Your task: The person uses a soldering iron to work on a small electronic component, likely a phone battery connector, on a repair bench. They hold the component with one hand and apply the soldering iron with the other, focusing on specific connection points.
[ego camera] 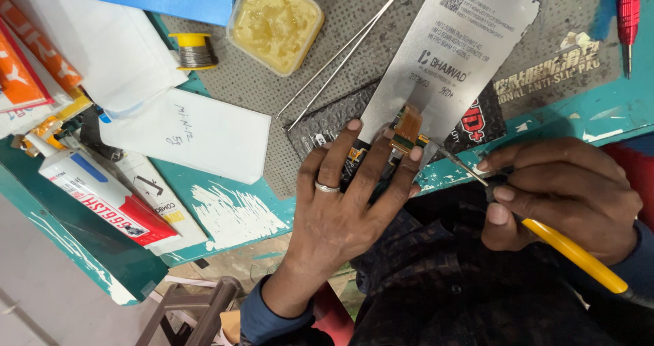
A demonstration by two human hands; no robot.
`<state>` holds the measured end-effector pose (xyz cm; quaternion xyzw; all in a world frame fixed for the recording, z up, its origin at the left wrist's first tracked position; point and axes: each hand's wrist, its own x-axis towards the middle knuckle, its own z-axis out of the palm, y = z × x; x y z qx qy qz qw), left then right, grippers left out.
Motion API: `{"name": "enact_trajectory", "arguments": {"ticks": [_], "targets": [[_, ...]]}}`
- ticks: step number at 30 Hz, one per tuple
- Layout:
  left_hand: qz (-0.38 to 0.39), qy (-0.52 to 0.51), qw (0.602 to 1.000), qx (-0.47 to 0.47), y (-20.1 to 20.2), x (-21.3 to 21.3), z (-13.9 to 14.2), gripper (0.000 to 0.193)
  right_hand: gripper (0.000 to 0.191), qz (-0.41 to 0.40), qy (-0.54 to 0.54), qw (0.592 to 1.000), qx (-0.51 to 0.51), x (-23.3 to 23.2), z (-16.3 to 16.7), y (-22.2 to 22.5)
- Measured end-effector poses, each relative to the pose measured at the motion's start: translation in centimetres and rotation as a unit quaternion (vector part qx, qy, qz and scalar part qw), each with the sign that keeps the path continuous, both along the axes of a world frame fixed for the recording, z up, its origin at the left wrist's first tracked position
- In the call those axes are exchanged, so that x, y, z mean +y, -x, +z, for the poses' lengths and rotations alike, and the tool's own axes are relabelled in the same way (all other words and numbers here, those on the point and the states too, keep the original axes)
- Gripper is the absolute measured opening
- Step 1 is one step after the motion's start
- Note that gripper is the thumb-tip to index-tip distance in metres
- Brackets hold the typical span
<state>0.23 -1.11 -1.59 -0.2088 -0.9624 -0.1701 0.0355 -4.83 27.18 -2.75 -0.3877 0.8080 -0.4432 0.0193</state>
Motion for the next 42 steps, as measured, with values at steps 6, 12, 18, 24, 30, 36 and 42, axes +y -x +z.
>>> {"name": "enact_trajectory", "arguments": {"ticks": [6,12,18,24,30,36,42], "targets": [[0.002,0.005,1.0,-0.002,-0.07,-0.02,-0.02,0.044,0.013,0.003,0.001,1.0,0.016,-0.11,-0.05,0.16],[0.001,0.009,1.0,-0.002,-0.12,-0.02,-0.13,0.045,0.014,-0.006,0.018,1.0,0.015,-0.11,0.0,0.11],[0.002,0.012,1.0,0.0,-0.23,-0.01,-0.33,0.045,0.012,-0.012,-0.001,1.0,0.02,-0.21,0.06,0.06],[0.004,0.013,1.0,-0.003,-0.3,0.07,-0.38,0.045,0.014,-0.004,0.012,1.0,0.019,-0.21,0.0,0.21],[0.0,0.01,1.0,-0.005,-0.19,-0.06,-0.13,0.045,0.015,0.008,0.006,1.0,0.017,-0.2,0.14,0.45],[-0.002,0.006,1.0,-0.003,-0.03,-0.07,-0.01,0.043,0.015,0.009,-0.006,1.0,0.029,-0.13,0.16,0.58],[-0.003,0.002,1.0,-0.006,-0.02,-0.13,0.06,0.044,0.016,-0.002,0.008,1.0,0.027,-0.17,-0.16,0.42]]}}
